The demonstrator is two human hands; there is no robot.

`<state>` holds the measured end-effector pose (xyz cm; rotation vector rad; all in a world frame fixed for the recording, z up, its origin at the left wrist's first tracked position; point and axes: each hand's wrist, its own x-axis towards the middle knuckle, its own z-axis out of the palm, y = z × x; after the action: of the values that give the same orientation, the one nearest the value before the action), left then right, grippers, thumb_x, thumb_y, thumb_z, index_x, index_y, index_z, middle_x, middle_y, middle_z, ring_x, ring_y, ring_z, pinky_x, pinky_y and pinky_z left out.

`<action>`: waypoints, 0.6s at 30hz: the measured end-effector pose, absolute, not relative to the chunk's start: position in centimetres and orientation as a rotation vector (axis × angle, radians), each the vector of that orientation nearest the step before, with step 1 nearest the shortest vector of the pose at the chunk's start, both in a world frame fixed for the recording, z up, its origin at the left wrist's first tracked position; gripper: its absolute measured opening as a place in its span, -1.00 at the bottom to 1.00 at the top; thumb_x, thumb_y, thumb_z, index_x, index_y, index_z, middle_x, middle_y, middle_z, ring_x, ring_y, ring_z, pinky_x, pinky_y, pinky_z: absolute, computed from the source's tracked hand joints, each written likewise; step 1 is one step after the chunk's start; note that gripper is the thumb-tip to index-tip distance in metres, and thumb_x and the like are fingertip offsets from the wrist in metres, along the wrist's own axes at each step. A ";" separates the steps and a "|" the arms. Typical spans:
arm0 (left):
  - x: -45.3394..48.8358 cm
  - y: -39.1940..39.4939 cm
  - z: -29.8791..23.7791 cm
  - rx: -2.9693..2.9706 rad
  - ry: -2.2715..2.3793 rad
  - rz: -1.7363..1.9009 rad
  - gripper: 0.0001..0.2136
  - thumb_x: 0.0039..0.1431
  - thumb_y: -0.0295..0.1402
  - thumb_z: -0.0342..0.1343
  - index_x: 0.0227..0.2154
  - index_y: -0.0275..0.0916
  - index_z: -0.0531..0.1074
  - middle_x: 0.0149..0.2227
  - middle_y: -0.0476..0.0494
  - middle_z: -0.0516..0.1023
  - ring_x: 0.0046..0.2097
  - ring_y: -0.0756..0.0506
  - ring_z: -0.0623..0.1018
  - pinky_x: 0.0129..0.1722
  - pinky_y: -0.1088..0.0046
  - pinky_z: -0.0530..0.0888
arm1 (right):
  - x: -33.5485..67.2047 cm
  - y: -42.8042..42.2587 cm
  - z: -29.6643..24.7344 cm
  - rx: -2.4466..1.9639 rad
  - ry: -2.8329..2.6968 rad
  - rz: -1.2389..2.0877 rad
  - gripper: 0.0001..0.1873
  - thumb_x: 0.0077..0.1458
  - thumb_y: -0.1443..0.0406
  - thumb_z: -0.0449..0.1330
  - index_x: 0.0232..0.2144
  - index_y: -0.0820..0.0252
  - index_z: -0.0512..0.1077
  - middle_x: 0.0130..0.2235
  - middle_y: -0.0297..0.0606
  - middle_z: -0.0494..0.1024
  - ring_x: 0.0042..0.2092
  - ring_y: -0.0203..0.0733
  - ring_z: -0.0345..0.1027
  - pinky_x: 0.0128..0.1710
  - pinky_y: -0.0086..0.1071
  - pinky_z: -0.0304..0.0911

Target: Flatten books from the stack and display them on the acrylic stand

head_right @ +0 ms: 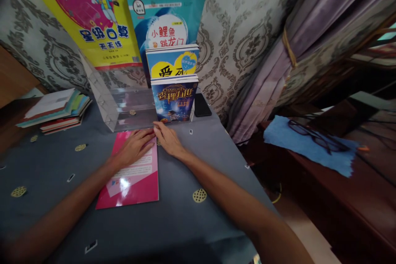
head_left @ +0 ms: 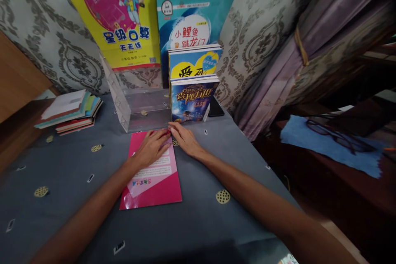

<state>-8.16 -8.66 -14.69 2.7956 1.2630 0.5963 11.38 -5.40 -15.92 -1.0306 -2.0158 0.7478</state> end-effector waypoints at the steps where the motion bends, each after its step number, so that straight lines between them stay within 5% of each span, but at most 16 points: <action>1: -8.2 -8.7 -14.7 2.797 1.247 0.610 -0.64 0.44 -0.23 -0.11 0.15 -0.23 0.40 0.19 -0.29 0.47 0.22 -0.22 0.43 0.21 0.05 0.30 | 11.4 -5.4 -15.9 -1.034 -2.017 0.744 -0.59 0.41 0.17 -0.09 0.17 0.17 0.30 0.08 -0.09 0.56 0.10 -0.09 0.46 0.11 -0.18 0.31; 18: -9.3 -11.4 -13.6 2.719 1.038 0.452 -0.61 0.46 -0.22 -0.16 0.18 -0.14 0.41 0.22 -0.21 0.47 0.32 -0.20 0.34 0.32 -0.10 0.16 | 11.2 -5.5 -15.8 -1.095 -2.032 0.705 -0.64 0.40 0.21 -0.07 0.10 0.18 0.36 0.05 -0.10 0.58 0.08 -0.11 0.47 0.10 -0.22 0.30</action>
<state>-9.35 -11.44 -13.57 2.7189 1.0383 0.4521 11.17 -5.51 -15.77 -1.0951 -2.0317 0.7049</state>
